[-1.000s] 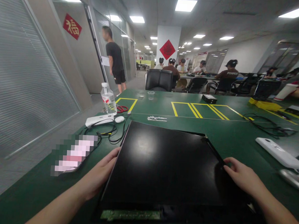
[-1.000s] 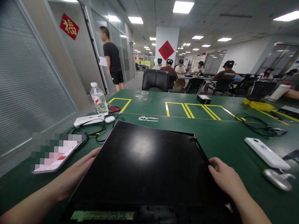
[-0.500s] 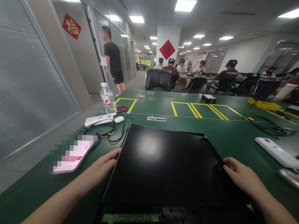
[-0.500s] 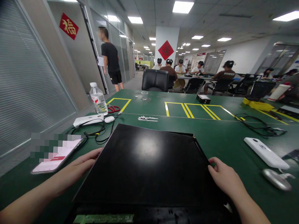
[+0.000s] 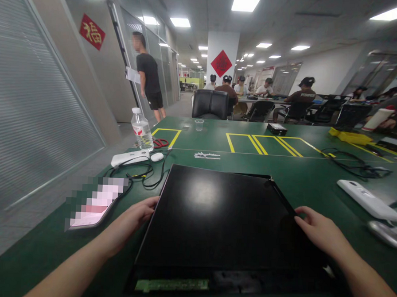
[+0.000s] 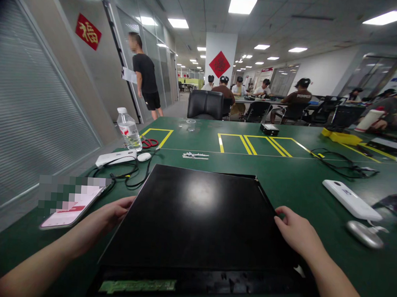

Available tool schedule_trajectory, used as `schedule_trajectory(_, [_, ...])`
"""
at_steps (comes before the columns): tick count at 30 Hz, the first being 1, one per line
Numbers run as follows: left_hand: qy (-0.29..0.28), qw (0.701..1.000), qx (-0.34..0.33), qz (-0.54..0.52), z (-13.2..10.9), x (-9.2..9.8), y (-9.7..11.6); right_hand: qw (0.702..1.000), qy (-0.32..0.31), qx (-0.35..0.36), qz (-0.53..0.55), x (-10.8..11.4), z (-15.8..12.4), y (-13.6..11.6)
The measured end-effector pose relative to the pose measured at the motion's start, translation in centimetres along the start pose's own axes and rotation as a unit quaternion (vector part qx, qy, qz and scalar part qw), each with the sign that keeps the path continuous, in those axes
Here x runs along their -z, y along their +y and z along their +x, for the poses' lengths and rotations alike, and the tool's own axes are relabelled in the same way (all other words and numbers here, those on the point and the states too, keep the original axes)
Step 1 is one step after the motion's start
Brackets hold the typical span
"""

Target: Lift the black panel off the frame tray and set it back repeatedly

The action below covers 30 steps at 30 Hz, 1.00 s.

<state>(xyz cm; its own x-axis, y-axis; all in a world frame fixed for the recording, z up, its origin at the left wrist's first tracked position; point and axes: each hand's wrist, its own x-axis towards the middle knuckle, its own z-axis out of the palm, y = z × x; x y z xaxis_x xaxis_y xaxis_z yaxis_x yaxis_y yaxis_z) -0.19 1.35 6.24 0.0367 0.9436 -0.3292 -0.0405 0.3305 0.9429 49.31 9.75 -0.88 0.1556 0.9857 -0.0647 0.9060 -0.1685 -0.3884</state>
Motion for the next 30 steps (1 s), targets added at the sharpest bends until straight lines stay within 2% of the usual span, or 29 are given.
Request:
schedule_trajectory(4, [-0.006, 0.999, -0.028, 0.024, 0.3, 0.4, -0.4, 1.0, -0.012, -0.003, -0.013, 0.1, -0.1, -0.2])
schedule_trajectory(9, [0.042, 0.996, -0.027, 0.071, 0.4, 0.4, -0.5, 1.0, -0.019, -0.006, -0.011, 0.3, -0.2, -0.2])
schedule_trajectory(15, [0.011, 0.998, -0.019, 0.067, 0.1, 0.1, -0.5, 1.0, -0.006, -0.001, -0.004, 0.2, -0.3, -0.3])
schedule_trajectory(20, [0.057, 0.992, -0.074, 0.088, 0.0, -0.1, -0.3, 1.0, 0.005, 0.009, 0.003, 0.2, -0.2, -0.1])
schedule_trajectory(22, [0.051, 0.993, -0.083, 0.068, -0.1, -0.2, -0.2, 1.0, 0.004, 0.007, 0.003, 0.1, -0.1, 0.0])
schedule_trajectory(27, [-0.01, 0.996, -0.042, -0.076, -0.4, -0.7, -0.3, 1.0, 0.002, 0.004, 0.014, -0.3, 0.0, 0.2])
schedule_trajectory(30, [-0.031, 0.991, -0.027, -0.124, -0.5, -0.8, -0.4, 1.0, 0.009, -0.002, 0.03, -0.2, -0.1, 0.0])
